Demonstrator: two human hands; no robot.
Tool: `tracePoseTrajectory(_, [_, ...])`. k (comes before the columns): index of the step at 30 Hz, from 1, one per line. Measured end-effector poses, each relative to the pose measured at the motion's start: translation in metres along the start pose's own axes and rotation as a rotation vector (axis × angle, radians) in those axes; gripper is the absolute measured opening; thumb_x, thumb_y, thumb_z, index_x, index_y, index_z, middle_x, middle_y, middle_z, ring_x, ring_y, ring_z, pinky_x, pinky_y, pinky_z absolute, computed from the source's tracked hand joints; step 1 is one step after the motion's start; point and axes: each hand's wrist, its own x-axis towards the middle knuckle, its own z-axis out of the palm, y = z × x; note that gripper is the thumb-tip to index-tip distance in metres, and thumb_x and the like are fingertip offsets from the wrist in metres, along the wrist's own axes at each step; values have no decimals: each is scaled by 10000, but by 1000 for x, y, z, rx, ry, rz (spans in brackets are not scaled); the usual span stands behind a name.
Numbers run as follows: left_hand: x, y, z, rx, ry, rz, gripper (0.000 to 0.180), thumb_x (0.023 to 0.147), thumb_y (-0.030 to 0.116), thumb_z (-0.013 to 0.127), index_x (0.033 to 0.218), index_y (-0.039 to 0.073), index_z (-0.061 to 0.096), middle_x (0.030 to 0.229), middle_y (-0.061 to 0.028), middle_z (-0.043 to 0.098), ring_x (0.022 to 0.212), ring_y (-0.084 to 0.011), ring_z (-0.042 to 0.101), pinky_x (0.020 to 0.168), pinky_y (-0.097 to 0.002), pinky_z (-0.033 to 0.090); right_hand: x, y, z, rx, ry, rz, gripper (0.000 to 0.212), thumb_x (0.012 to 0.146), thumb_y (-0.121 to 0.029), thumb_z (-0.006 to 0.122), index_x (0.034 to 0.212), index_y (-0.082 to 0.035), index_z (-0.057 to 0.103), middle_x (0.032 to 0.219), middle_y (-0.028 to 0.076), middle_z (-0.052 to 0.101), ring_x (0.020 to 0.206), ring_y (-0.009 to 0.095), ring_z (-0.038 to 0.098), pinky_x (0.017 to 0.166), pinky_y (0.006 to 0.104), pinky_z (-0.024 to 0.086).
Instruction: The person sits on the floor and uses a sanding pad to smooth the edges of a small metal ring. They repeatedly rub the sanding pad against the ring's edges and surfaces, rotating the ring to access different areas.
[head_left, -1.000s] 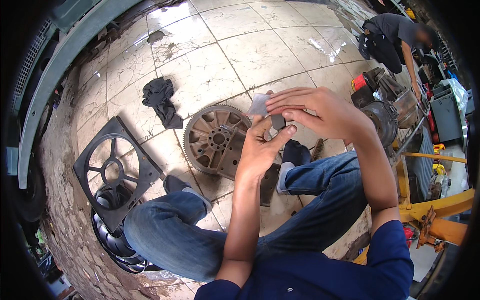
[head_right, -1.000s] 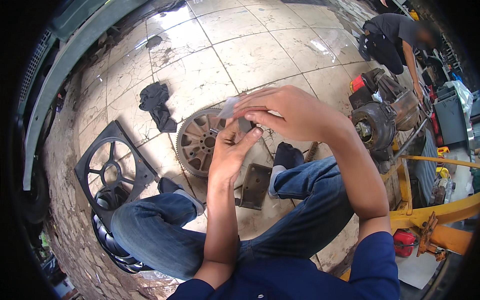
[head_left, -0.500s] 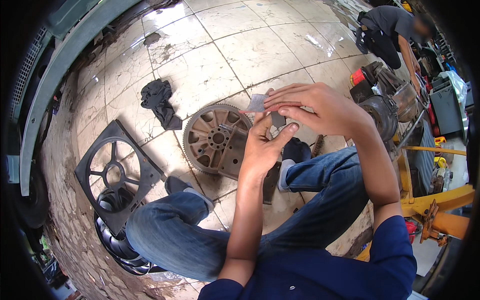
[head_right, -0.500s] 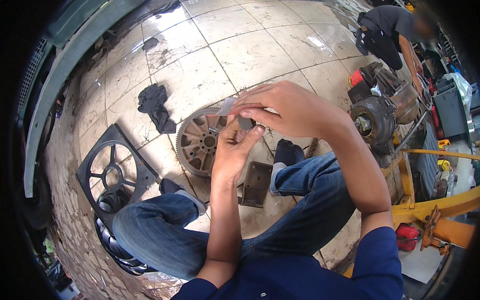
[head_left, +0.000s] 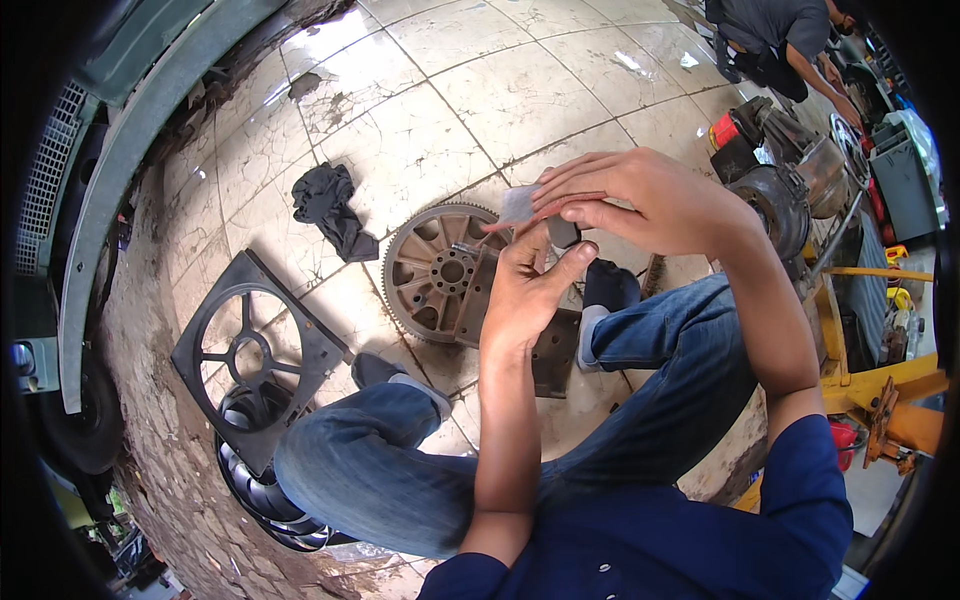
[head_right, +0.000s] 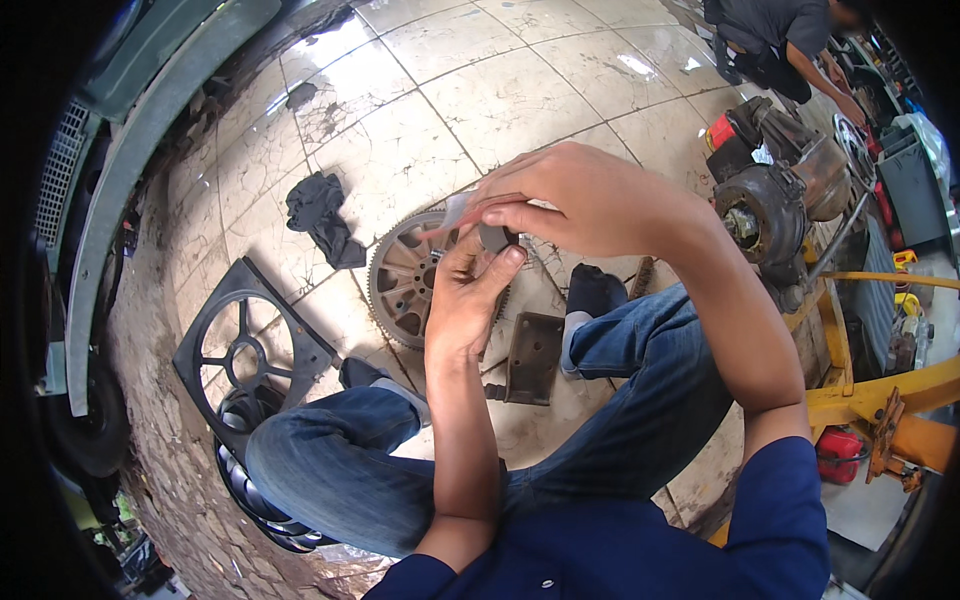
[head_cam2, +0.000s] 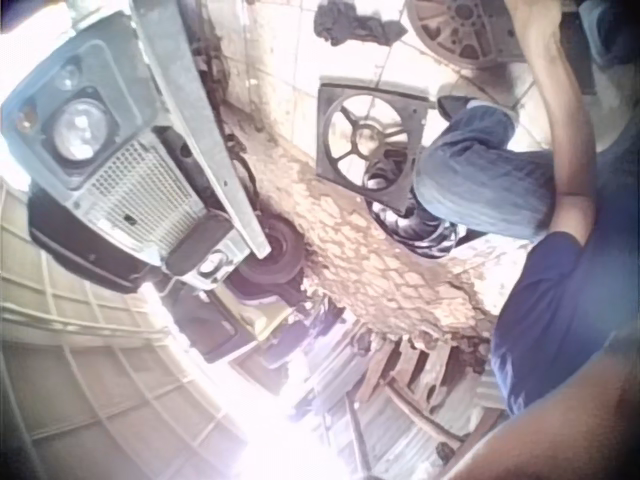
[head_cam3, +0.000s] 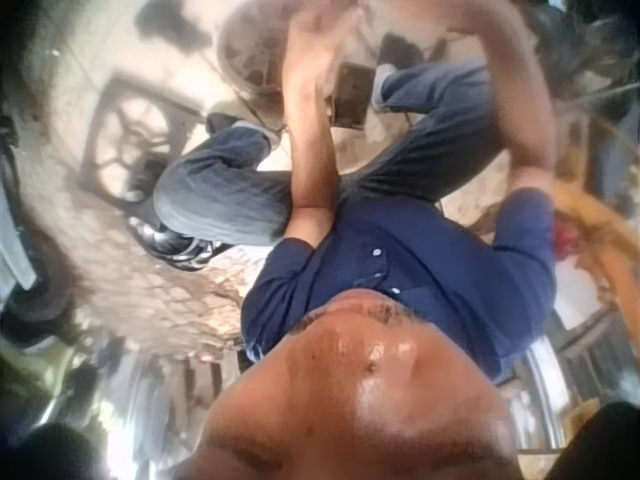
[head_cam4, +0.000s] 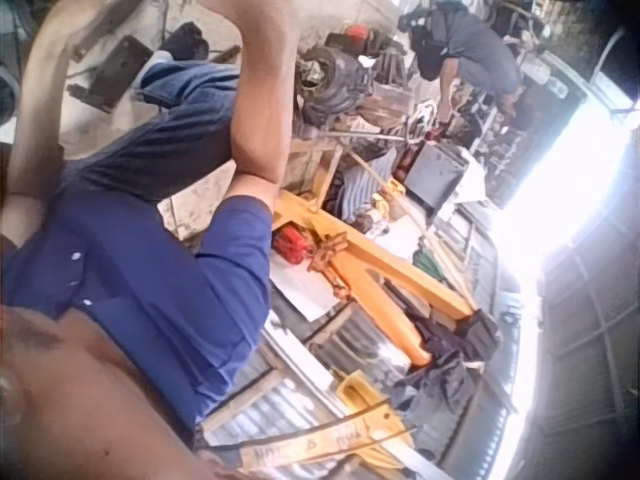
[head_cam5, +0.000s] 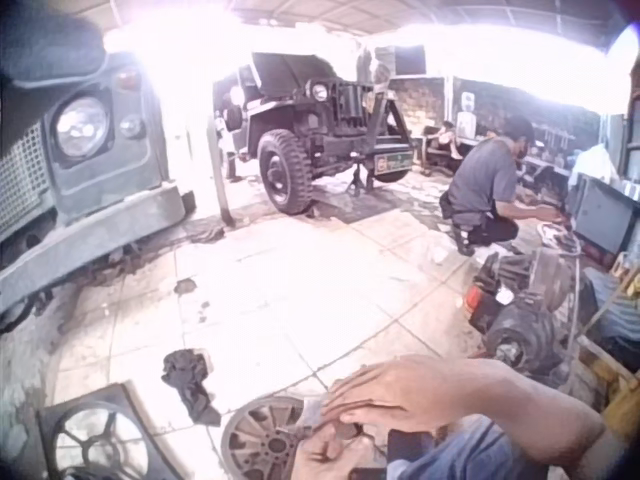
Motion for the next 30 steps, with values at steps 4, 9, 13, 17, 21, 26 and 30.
tracePoseTrajectory(4, [1,1,12,-201,8,206,248,870,36,712,1108,-10,658,1098,-58,652,997,-112,581,887,-265,462,-1,0,8,17,39,-139,245,936,-144,548,1117,-70,695,1111,136,683,1031,329,633,895,388,504])
tracePoseTrajectory(9, [0,7,6,17,18,-21,253,869,39,715,1111,-8,657,1087,-54,653,974,-101,579,864,-260,464,-2,0,2,-31,-18,106,236,922,-118,561,1098,-35,695,1156,136,673,1165,303,585,975,397,475])
tracePoseTrajectory(13, [0,5,14,-181,42,103,188,831,106,779,966,7,695,771,76,426,701,-44,351,592,-215,276,-3,-11,3,69,-4,-37,240,921,-106,566,1104,-14,690,1179,136,668,1217,295,564,1002,397,466])
tracePoseTrajectory(17, [0,2,10,-115,64,36,171,831,103,781,965,27,706,742,95,423,681,-32,346,594,-213,278,-3,4,2,-78,19,110,253,902,-94,575,1105,4,690,1156,142,679,1223,306,561,1010,395,463])
tracePoseTrajectory(21, [1,10,26,-312,94,153,130,840,101,773,922,46,689,719,99,423,659,-25,331,562,-209,261,-3,-5,3,102,-77,-19,258,919,-123,571,1124,-20,689,1166,139,676,1195,296,582,989,404,470])
tracePoseTrajectory(26, [0,0,9,-131,50,38,236,868,22,708,1096,10,651,994,-18,609,906,-90,538,815,-254,412,-3,-3,0,-118,-27,121,269,918,-141,572,1130,-20,685,1195,131,669,1172,309,594,1000,406,458])
tracePoseTrajectory(30, [2,2,11,-199,29,100,258,875,10,695,1127,4,643,1034,-30,631,945,-98,561,854,-263,438,-3,3,2,-38,27,-7,268,926,-148,561,1135,-33,683,1159,142,676,1057,333,633,915,395,493])
